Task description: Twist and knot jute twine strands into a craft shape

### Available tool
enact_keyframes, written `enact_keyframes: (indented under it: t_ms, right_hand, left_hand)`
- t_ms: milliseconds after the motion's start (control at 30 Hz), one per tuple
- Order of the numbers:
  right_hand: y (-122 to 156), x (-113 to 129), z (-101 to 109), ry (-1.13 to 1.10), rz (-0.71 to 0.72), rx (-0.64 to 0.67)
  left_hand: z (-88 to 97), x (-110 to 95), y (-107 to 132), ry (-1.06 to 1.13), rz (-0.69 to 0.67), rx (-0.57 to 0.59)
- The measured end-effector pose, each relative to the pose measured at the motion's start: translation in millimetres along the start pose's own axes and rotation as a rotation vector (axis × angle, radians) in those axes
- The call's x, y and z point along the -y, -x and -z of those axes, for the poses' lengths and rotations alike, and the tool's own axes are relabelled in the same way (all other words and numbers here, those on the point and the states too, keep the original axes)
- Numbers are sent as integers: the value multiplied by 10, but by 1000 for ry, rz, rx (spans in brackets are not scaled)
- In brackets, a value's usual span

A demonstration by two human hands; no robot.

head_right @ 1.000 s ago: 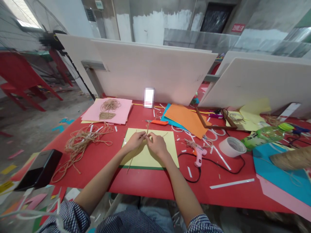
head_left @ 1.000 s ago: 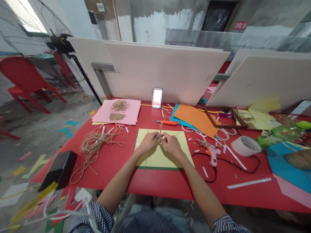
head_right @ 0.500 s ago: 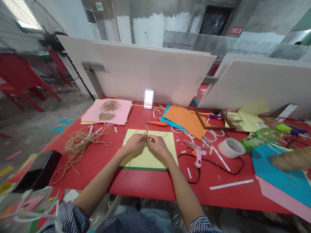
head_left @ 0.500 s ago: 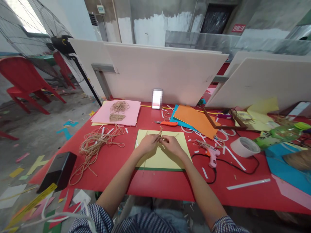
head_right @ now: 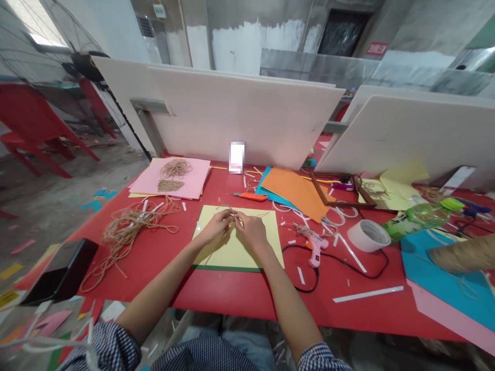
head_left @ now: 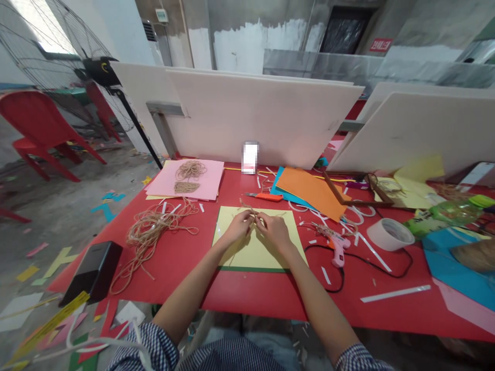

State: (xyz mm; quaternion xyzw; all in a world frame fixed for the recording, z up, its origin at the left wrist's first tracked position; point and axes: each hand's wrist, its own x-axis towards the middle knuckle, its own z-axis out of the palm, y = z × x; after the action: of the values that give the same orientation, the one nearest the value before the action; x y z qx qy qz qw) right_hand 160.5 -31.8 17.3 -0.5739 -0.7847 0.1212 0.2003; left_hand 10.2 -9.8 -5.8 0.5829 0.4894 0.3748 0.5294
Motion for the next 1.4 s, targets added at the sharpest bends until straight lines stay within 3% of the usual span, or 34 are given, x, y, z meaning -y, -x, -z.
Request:
enact_keyframes:
  t_ms: [100,200,333,567,800,1133,1233,1400]
  right_hand:
    - [9,9,-23,0,-16,-24]
    - [14,5,-44,-36,-30,-55]
    - [11,-12,-92,-202,-87,-127]
    - [-17,35,-246,-772,-247,-227]
    - [-37,131,-298,-1149,-391,-243]
    - [-20,124,-322,-1211,-457,-278]
    - [-41,49,-285,-1142,-479,-328]
    - [-70,-59,-202,-1073,-485,-409]
  left_hand:
    - [-3,-27,18,182,185,72]
    - [8,-70,34,206,222,66]
    - [-2,-82,45,103,132,34]
    - [-47,-75,74,-335,-98,-140]
    - [-93,-166,180,-717,-179,-237]
    - [-66,-159,169,-733,-168,-246]
    - [78,-126,98,-713,-128,-286]
    - [408,-38,6,-760,-13,-494]
